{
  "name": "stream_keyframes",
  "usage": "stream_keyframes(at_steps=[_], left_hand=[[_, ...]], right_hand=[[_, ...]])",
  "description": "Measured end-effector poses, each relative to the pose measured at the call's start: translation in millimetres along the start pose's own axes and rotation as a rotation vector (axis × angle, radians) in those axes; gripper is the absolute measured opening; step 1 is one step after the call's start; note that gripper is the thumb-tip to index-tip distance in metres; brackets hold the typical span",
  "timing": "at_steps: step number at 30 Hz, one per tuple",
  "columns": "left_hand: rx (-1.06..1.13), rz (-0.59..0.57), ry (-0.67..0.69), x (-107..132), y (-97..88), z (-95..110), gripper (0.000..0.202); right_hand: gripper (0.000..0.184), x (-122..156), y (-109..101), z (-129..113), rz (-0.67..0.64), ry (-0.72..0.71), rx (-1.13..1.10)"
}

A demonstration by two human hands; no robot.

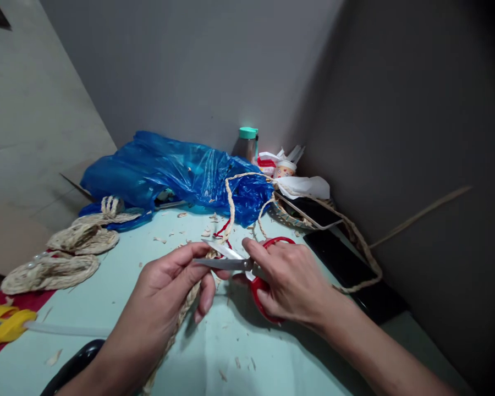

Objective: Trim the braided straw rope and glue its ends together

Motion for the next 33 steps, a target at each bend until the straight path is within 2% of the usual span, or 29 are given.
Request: stream_keyframes(at_steps=[3, 7, 10, 12, 16, 22, 26, 33], left_hand=[[0.014, -0.013, -0.015, 1, 2.0, 0, 0.016], [0.150, -0.060, -0.101, 2, 8.2, -2, 0.018], [0.253, -0.019, -0.128, 3, 6.5, -1, 0.007], [0.275, -0.004, -0.129, 4, 5.1, 0, 0.010], [0.241, -0.026, -0.117, 4, 4.5, 1, 0.015], [0.115, 0.004, -0.067, 4, 0.8, 1, 0.019], [0.103, 0.037, -0.064, 4, -1.2, 1, 0.018], [0.095, 0.075, -0.065, 2, 2.7, 5, 0.034]], right_hand=[[0.043, 1, -7, 3, 0.055, 0.007, 0.091], [0.044, 2, -12, 5, 0.093, 0.007, 0.153], [0.047, 2, -12, 4, 0.084, 0.004, 0.146], [0.047, 2, -11, 4, 0.079, 0.008, 0.138], [0.037, 1, -9, 4, 0.066, -0.001, 0.107], [0.025, 2, -5, 3, 0.044, -0.032, 0.063], [0.022, 3, -2, 2, 0.041, -0.032, 0.051], [0.022, 5, -1, 6, 0.031, -0.001, -0.013]])
Point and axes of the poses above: each hand's wrist, its own x-axis away from the middle knuckle, its own y-axis out of the palm, z = x × y, the point moved 7 cm from there along -x, towards the middle knuckle, and after that the axes turned 8 degrees about -y, right-handed, at the moved point
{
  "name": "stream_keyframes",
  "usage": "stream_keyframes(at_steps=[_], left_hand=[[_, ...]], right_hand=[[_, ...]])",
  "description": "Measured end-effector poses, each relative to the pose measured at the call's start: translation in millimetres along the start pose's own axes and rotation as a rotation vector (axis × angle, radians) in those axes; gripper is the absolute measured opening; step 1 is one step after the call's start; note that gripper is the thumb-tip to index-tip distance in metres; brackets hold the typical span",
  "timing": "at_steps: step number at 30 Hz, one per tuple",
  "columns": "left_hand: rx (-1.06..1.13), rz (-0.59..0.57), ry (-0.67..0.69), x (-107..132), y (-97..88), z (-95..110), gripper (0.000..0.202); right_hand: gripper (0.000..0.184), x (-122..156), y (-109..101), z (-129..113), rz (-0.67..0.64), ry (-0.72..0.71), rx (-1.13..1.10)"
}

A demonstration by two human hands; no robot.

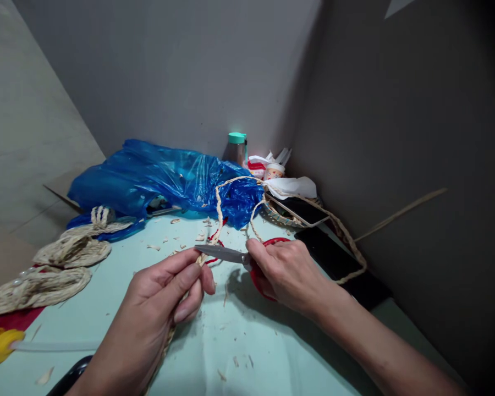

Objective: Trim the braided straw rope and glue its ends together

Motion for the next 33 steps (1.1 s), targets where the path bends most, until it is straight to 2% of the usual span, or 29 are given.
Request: stream_keyframes(at_steps=[5, 7, 8, 10, 12, 14, 17, 19, 23, 28, 33], left_hand=[[-0.006, -0.024, -0.027, 2, 4.1, -1, 0.037], [-0.009, -0.048, -0.045, 3, 5.6, -3, 0.034], [-0.009, -0.065, -0.055, 3, 6.6, -4, 0.032], [-0.002, -0.114, -0.079, 4, 9.5, -9, 0.028], [0.009, -0.158, -0.114, 4, 12.0, -15, 0.027], [0.007, -0.182, -0.154, 3, 12.9, -22, 0.028], [-0.045, -0.190, -0.193, 1, 13.0, -32, 0.031], [-0.091, -0.200, -0.208, 1, 14.1, -37, 0.032], [-0.145, -0.222, -0.225, 0, 16.5, -42, 0.032], [-0.137, -0.278, -0.204, 1, 18.2, -40, 0.027], [-0.194, -0.252, -0.189, 1, 16.9, -38, 0.027]], right_hand=[[0.012, 0, 1, 13, 0.032, 0.149, -0.115], [0.014, 0, 1, 19, 0.077, 0.268, -0.249], [0.016, 0, 2, 23, 0.109, 0.352, -0.399], [0.021, 1, 11, 26, 0.174, 0.521, -0.845], [0.032, 0, 22, 19, 0.217, 0.614, -1.299], [0.038, -3, 26, 10, 0.241, 0.616, -1.562], [0.039, -4, 28, 2, 0.284, 0.604, -1.772], [0.042, -2, 30, -2, 0.282, 0.621, -1.832], [0.043, 1, 33, 0, 0.285, 0.677, -1.809], [0.044, 3, 32, 4, 0.324, 0.693, -1.812], [0.044, 4, 29, 7, 0.355, 0.752, -1.796]])
Point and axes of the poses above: each hand's wrist, its own x-axis away from the middle knuckle, its own y-axis out of the palm, z = x × y, the point moved 7 cm from there along -x, towards the middle knuckle, and after that the axes turned 8 degrees about -y, right-handed, at the moved point
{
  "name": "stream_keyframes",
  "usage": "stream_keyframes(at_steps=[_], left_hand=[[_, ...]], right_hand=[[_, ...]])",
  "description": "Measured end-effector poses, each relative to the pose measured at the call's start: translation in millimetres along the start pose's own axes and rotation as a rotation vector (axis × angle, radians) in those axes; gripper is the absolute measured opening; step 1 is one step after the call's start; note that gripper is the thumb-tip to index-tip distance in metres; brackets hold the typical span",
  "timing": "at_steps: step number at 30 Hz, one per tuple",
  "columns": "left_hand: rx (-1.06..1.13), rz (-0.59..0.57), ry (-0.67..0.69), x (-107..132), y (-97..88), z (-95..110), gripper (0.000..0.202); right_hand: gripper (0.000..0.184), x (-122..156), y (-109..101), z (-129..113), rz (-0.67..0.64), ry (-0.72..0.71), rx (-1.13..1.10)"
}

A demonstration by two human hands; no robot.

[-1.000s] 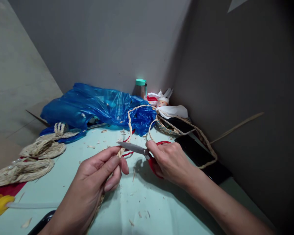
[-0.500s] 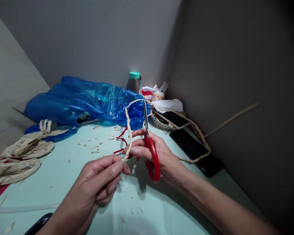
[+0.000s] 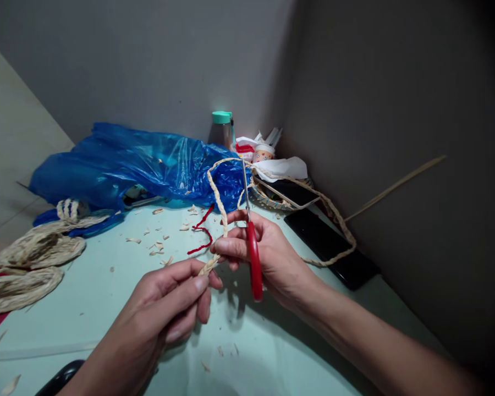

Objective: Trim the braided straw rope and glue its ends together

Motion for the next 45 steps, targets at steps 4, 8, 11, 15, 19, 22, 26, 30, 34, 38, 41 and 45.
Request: stream_keyframes(at_steps=[4, 8, 11, 15, 19, 22, 26, 30, 34, 38, 41, 45], left_hand=[[-0.049, 0.065, 0.032, 1, -1.4, 4, 0.027], [-0.056, 0.106, 0.071, 2, -4.3, 11, 0.027], [-0.016, 0.168, 0.096, 6, -9.8, 17, 0.025], [0.038, 0.257, 0.146, 12, -16.7, 26, 0.021], [0.004, 0.313, 0.194, 14, -21.5, 29, 0.020], [-0.046, 0.331, 0.213, 14, -24.8, 29, 0.023], [-0.073, 0.342, 0.230, 15, -28.4, 28, 0.025], [-0.061, 0.364, 0.256, 18, -30.2, 29, 0.018], [-0.070, 0.389, 0.277, 19, -29.9, 32, 0.021], [-0.057, 0.377, 0.261, 19, -29.6, 32, 0.023], [-0.045, 0.380, 0.246, 20, -31.2, 30, 0.023], [-0.053, 0.389, 0.229, 21, -33.5, 29, 0.024]], right_hand=[[0.046, -4, -6, -6, 0.098, -0.046, -0.008], [0.045, -7, -10, -15, 0.115, -0.086, 0.105], [0.030, -5, -12, -31, 0.084, -0.220, 0.474], [0.023, 4, 5, -48, -0.124, -0.544, 1.132], [0.027, 7, 15, -35, -0.319, -0.570, 1.606], [0.024, 7, 15, -31, -0.355, -0.564, 1.733], [0.022, 7, 13, -29, -0.373, -0.574, 1.779], [0.018, 9, 15, -26, -0.396, -0.607, 1.798], [0.021, 11, 16, -28, -0.375, -0.661, 1.813], [0.021, 12, 16, -29, -0.370, -0.671, 1.805], [0.018, 12, 16, -27, -0.391, -0.648, 1.783], [0.015, 11, 17, -25, -0.407, -0.651, 1.765]])
Point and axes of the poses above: each hand's wrist, its own x-axis away from the middle knuckle, its own y-axis out of the palm, z = x × y, the point moved 7 cm from there along -x, towards the middle knuckle, and after that the axes turned 8 degrees about -y, right-handed, at the moved point
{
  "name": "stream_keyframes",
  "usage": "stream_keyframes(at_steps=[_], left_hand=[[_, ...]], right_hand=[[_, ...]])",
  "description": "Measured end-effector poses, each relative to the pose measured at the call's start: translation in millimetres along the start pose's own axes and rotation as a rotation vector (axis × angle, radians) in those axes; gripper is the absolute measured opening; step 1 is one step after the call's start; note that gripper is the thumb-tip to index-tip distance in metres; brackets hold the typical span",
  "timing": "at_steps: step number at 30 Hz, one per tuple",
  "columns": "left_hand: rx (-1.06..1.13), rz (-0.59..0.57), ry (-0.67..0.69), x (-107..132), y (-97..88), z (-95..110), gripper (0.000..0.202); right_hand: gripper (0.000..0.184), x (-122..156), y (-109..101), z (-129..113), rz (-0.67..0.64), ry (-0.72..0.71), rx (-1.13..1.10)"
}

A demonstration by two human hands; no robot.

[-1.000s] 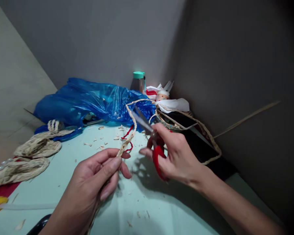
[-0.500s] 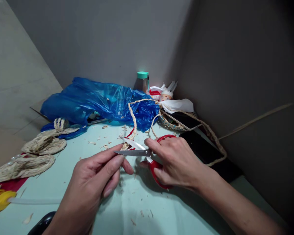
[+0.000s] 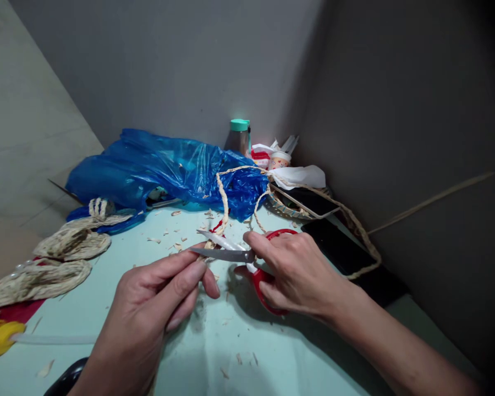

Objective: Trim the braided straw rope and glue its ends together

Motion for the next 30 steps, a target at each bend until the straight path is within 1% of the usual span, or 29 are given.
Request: stream_keyframes(at_steps=[4, 10, 13, 19, 24, 30], left_hand=[[0.025, 0.008, -0.007, -2, -2.0, -1, 0.023], [0.039, -0.021, -0.011, -2, 0.4, -2, 0.025], [0.059, -0.032, -0.011, -1, 1.1, -1, 0.023], [0.134, -0.038, -0.066, -3, 1.2, -6, 0.024], [0.195, -0.045, -0.092, -3, 3.0, -9, 0.025], [0.222, -0.010, -0.136, 0, 4.6, -6, 0.018]], right_hand=[[0.016, -1, 5, 0, -0.034, -0.001, 0.005], [0.013, 1, 12, -1, -0.074, 0.025, -0.024], [0.014, 2, 12, -1, -0.073, 0.032, -0.025], [0.012, 1, 12, -1, -0.089, 0.031, -0.089], [0.009, 1, 14, 0, -0.078, 0.031, -0.117], [0.009, 3, 17, 1, -0.101, 0.012, -0.184]])
Point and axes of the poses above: each hand's wrist, its own x-axis away from the middle knuckle, its own y-axis out of the palm, z = x × y, the point moved 7 cm from there along -x, towards the middle knuckle, and after that the axes turned 8 degrees about -y, right-handed, at the moved point
